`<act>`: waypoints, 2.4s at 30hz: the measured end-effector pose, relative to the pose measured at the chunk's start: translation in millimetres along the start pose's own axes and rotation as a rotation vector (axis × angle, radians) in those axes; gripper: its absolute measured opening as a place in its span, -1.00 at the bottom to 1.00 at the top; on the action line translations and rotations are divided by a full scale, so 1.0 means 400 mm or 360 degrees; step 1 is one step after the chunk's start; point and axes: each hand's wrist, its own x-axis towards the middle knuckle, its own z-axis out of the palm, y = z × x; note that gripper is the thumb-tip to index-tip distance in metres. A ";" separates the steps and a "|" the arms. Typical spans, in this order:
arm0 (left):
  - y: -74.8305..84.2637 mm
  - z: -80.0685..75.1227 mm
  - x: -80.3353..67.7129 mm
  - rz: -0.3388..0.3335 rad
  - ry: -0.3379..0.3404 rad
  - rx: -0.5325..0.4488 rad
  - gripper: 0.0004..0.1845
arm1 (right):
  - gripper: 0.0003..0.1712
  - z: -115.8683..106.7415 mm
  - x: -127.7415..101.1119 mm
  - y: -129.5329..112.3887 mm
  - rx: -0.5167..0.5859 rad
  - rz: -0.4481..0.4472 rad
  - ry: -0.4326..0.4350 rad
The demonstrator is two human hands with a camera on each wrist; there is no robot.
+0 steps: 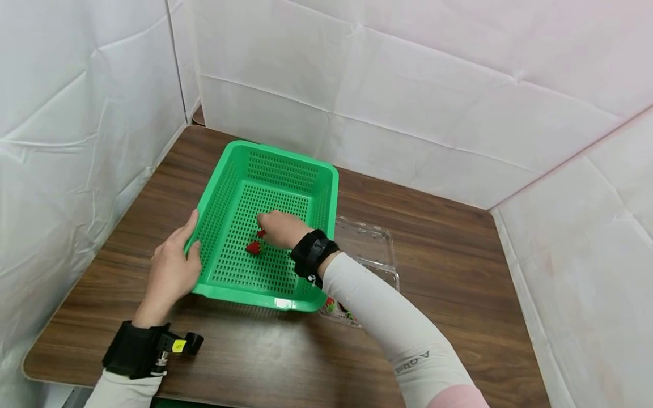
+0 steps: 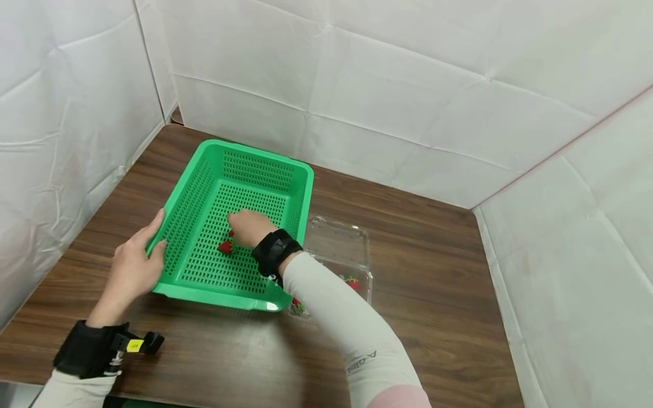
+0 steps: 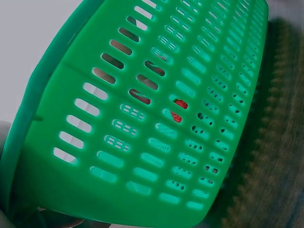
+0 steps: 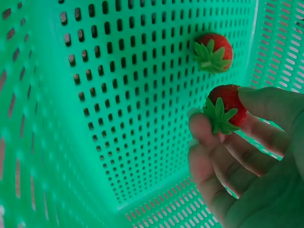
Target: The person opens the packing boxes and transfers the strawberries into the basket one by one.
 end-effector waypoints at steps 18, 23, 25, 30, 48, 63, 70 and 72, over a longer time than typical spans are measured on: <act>-0.045 0.044 -0.039 0.0020 0.0001 0.0013 -0.34 | -0.88 0.113 0.034 0.002 0.0115 0.0099 -0.0005; -0.049 0.043 -0.046 -0.0001 -0.0018 0.0021 -0.35 | -0.77 0.127 0.041 0.004 0.0178 0.0111 0.0023; -0.049 0.042 -0.048 -0.0004 -0.0025 0.0023 -0.35 | -0.76 0.131 0.041 0.005 0.0185 0.0112 0.0024; -0.044 0.044 -0.044 -0.0011 -0.0034 0.0026 -0.34 | -0.75 0.127 0.033 0.009 0.0160 0.0097 0.0016; -0.066 0.030 -0.036 -0.0033 -0.0026 0.0041 -0.33 | -0.57 -0.019 -0.155 -0.032 0.0310 -0.0223 0.0355; -0.066 0.029 -0.042 -0.0059 -0.0045 0.0010 -0.33 | -0.60 0.022 -0.341 0.088 0.0510 -0.0083 0.0618; -0.069 0.033 -0.040 -0.0061 -0.0008 0.0000 -0.33 | -0.68 0.082 -0.378 0.149 0.0591 0.0062 0.0591; -0.070 0.035 -0.037 -0.0061 -0.0007 0.0000 -0.33 | -0.71 0.096 -0.389 0.163 0.0562 0.0114 0.0586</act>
